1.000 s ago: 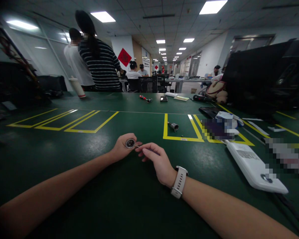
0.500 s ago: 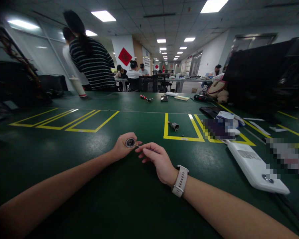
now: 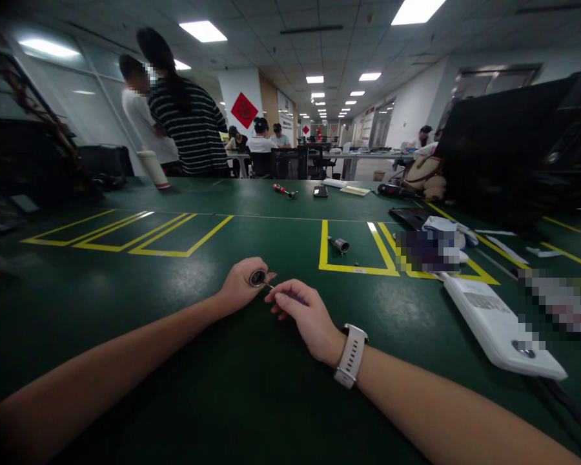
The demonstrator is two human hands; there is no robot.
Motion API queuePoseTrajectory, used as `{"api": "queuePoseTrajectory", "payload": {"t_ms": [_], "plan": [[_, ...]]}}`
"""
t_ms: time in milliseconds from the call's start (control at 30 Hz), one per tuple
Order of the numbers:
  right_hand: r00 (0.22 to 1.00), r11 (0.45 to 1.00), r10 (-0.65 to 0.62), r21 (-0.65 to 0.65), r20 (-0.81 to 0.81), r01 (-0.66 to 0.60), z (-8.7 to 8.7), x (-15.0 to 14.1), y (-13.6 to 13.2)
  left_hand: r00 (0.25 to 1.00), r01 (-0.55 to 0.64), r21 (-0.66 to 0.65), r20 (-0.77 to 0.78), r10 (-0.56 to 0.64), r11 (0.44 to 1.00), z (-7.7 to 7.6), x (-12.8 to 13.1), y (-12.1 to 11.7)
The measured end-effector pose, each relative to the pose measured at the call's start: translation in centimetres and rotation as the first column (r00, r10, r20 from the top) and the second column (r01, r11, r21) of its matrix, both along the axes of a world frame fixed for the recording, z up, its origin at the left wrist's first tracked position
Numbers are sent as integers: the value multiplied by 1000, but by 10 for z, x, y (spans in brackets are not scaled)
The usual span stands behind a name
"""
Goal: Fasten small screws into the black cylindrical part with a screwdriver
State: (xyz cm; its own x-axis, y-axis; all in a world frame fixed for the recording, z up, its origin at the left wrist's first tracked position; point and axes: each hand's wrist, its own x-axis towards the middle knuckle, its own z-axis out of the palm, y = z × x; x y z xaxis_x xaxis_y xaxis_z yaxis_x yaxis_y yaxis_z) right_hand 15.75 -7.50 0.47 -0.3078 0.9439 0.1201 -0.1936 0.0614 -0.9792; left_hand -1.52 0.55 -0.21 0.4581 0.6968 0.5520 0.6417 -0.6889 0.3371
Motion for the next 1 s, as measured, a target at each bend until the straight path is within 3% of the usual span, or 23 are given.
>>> {"api": "queuePoseTrajectory", "payload": {"t_ms": [267, 400, 567, 700, 1000], "plan": [[974, 988, 58, -126, -218, -87, 2, 2, 5, 974, 151, -136, 189, -124, 979, 1, 0, 0], [977, 993, 24, -108, -210, -47, 2, 0, 3, 979, 142, -126, 167, -120, 982, 0, 1, 2], [994, 997, -69, -32, -87, 67, 2, -3, 1, 998, 53, -38, 36, -51, 998, -2, -1, 4], [996, 997, -81, -16, -29, 80, 2, -3, 1, 999, 44, 9, -28, -43, 999, -2, -1, 3], [981, 990, -24, -141, -194, -4, 0, 2, 7, 981, 143, -33, 136, -138, 989, -3, 0, 3]]}}
